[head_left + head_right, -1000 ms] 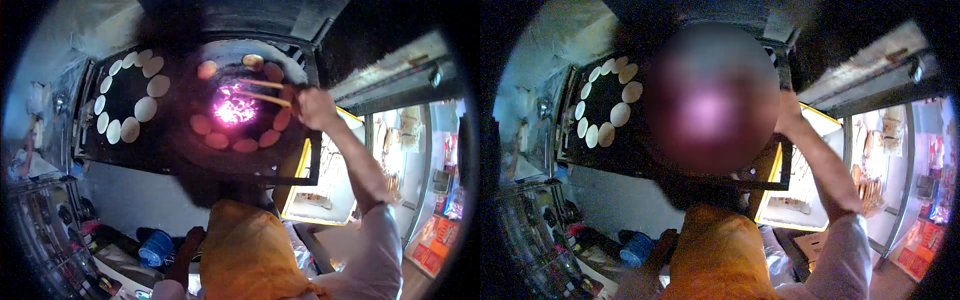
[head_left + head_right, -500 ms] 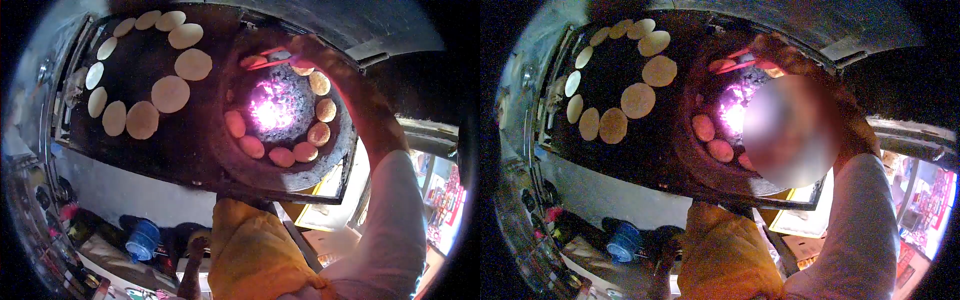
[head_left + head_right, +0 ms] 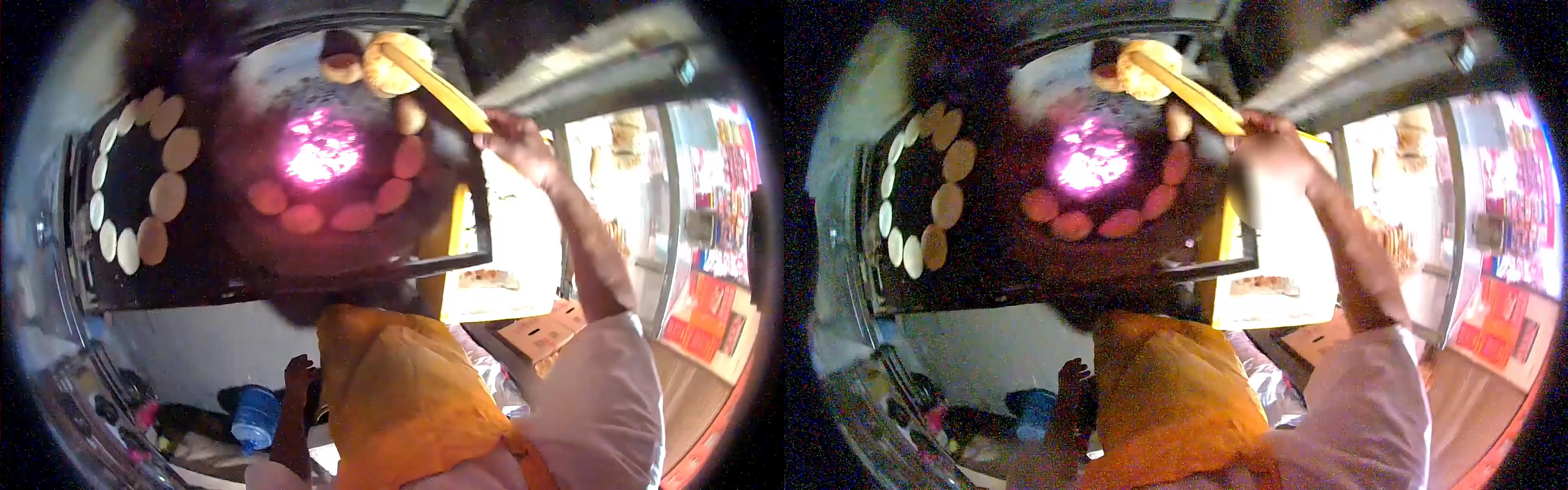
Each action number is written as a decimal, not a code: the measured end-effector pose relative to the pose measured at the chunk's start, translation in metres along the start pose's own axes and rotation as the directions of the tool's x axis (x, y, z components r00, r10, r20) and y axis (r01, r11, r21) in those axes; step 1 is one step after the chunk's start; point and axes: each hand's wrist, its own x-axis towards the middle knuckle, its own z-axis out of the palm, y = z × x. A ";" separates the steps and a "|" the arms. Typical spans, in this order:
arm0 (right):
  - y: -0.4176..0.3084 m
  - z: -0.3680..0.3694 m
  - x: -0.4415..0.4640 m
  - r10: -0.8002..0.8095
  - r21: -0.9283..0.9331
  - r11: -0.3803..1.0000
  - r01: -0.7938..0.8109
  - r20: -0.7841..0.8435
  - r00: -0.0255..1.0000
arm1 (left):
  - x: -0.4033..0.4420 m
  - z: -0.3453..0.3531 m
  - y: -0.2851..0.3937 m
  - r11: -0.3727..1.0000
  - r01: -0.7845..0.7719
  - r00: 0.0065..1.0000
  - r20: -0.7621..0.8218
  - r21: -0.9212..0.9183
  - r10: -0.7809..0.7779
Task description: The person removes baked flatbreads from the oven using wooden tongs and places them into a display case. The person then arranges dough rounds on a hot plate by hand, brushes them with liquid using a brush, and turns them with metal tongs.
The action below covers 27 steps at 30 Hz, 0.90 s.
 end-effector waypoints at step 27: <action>0.256 -0.156 -0.293 0.715 0.934 -0.004 0.358 -0.247 0.653 | -0.085 0.209 -0.031 0.596 -0.059 0.996 0.010 0.801 0.086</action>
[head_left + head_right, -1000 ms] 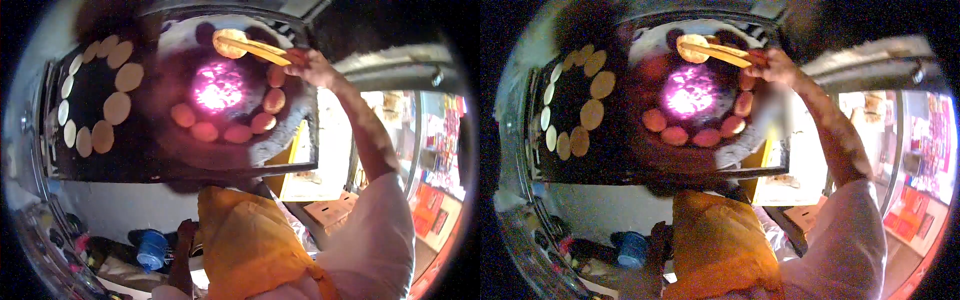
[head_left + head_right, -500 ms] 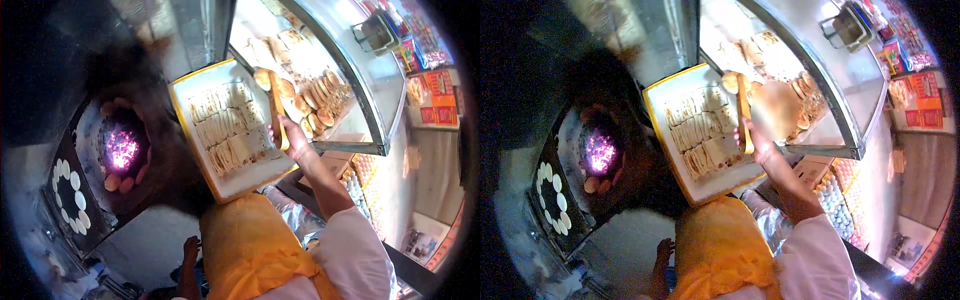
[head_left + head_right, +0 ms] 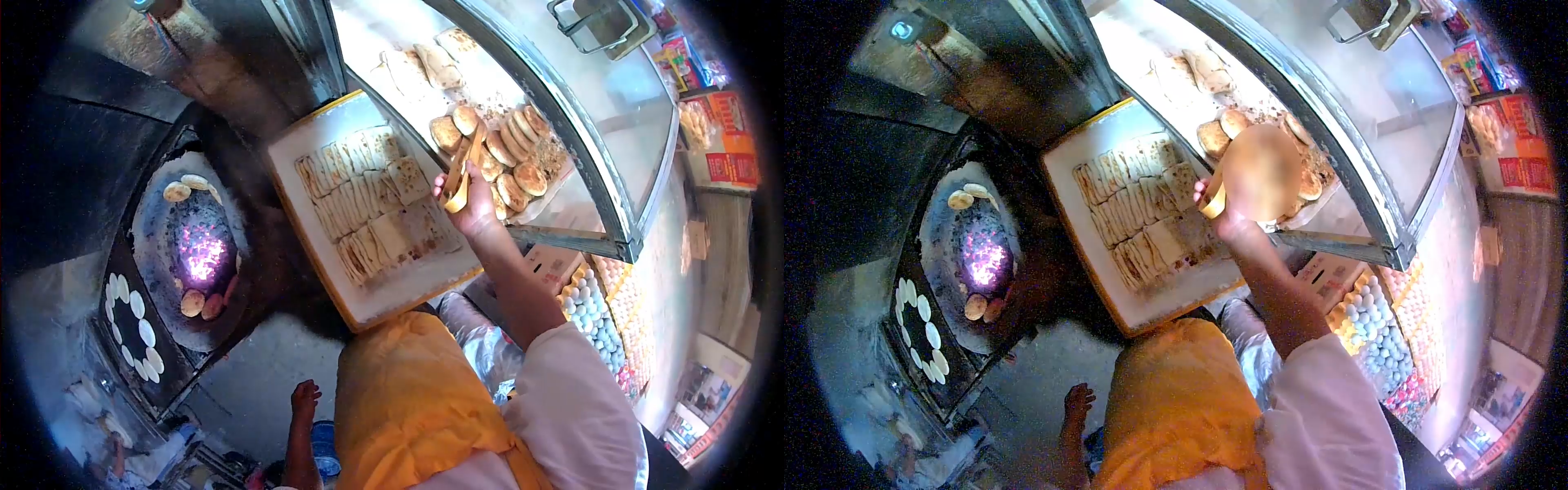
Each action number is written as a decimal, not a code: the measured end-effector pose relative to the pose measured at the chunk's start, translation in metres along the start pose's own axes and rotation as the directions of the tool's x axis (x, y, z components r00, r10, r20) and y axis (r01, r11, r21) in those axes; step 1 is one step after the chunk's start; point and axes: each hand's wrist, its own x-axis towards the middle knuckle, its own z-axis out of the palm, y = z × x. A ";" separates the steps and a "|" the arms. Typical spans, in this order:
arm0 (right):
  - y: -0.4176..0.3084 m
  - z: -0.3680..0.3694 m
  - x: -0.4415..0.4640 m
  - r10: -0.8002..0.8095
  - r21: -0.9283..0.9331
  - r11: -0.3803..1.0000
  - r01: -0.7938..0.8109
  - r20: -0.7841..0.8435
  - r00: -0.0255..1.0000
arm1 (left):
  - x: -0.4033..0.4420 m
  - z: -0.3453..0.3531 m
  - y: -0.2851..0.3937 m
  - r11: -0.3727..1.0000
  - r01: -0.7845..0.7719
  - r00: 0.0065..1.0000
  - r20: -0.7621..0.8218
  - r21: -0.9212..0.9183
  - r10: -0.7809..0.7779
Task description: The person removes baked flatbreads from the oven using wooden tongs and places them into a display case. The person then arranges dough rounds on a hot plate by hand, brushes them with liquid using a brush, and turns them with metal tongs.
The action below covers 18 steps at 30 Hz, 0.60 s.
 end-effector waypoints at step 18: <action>0.017 -0.083 -0.070 0.082 -0.532 0.840 -0.106 -0.070 0.994 | 0.098 0.370 0.493 0.255 -0.967 0.229 0.457 0.006 0.859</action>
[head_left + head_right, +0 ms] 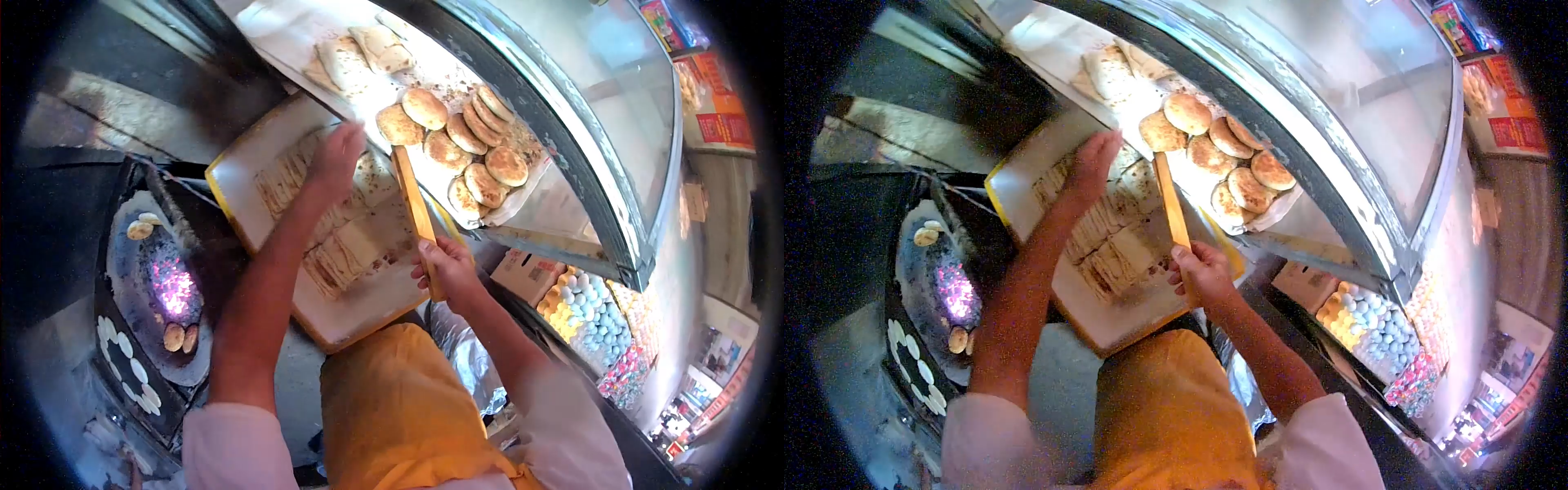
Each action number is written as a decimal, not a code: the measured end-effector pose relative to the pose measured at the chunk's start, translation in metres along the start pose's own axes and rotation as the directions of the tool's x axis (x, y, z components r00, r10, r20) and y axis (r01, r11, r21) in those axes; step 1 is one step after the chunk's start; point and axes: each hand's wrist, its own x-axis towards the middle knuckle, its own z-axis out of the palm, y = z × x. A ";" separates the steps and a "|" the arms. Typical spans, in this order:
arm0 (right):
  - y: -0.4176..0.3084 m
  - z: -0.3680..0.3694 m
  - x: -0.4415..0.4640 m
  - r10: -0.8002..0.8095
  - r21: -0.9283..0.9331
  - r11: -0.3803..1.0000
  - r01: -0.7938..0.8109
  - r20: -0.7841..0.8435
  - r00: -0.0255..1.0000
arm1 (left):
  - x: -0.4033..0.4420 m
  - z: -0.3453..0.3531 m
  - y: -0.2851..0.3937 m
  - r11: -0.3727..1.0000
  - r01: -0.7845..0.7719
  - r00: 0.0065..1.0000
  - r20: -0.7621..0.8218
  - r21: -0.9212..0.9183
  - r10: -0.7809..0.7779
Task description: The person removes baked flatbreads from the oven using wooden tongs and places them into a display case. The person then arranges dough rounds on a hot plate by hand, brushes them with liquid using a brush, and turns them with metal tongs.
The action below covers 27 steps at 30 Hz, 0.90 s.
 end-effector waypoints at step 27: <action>0.048 0.011 -0.052 -0.128 -0.109 0.982 0.153 0.204 0.971 | -0.219 0.002 -0.016 0.965 0.169 0.984 0.021 0.202 -0.176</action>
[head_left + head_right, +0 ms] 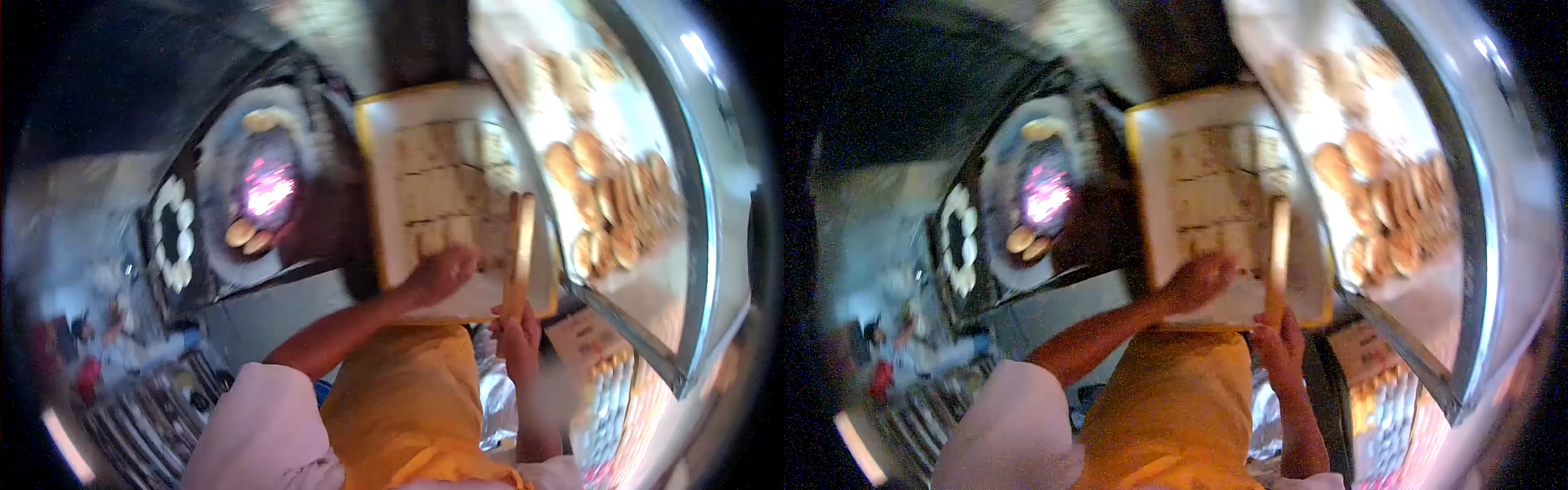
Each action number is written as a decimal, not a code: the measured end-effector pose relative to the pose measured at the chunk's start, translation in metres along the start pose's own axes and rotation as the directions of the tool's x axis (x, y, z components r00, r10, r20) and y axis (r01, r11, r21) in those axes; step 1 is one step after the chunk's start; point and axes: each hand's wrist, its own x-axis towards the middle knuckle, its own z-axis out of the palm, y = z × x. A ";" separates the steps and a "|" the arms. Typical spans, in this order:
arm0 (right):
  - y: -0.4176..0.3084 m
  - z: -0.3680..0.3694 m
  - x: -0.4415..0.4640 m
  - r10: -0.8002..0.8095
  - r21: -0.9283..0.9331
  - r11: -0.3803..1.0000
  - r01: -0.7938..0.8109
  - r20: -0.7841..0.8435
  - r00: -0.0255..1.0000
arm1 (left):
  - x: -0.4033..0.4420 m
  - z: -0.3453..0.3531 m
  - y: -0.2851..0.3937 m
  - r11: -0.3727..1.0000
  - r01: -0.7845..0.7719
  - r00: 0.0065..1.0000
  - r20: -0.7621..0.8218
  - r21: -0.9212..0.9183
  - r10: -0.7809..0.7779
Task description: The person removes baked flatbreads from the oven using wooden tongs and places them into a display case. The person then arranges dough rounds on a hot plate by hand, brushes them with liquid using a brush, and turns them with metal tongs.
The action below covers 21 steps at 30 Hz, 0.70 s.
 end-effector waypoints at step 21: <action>0.063 0.326 -0.010 -0.031 -0.664 0.719 0.205 0.264 0.964 | -0.561 -0.062 -0.389 0.538 0.489 0.558 -0.227 -0.687 -0.798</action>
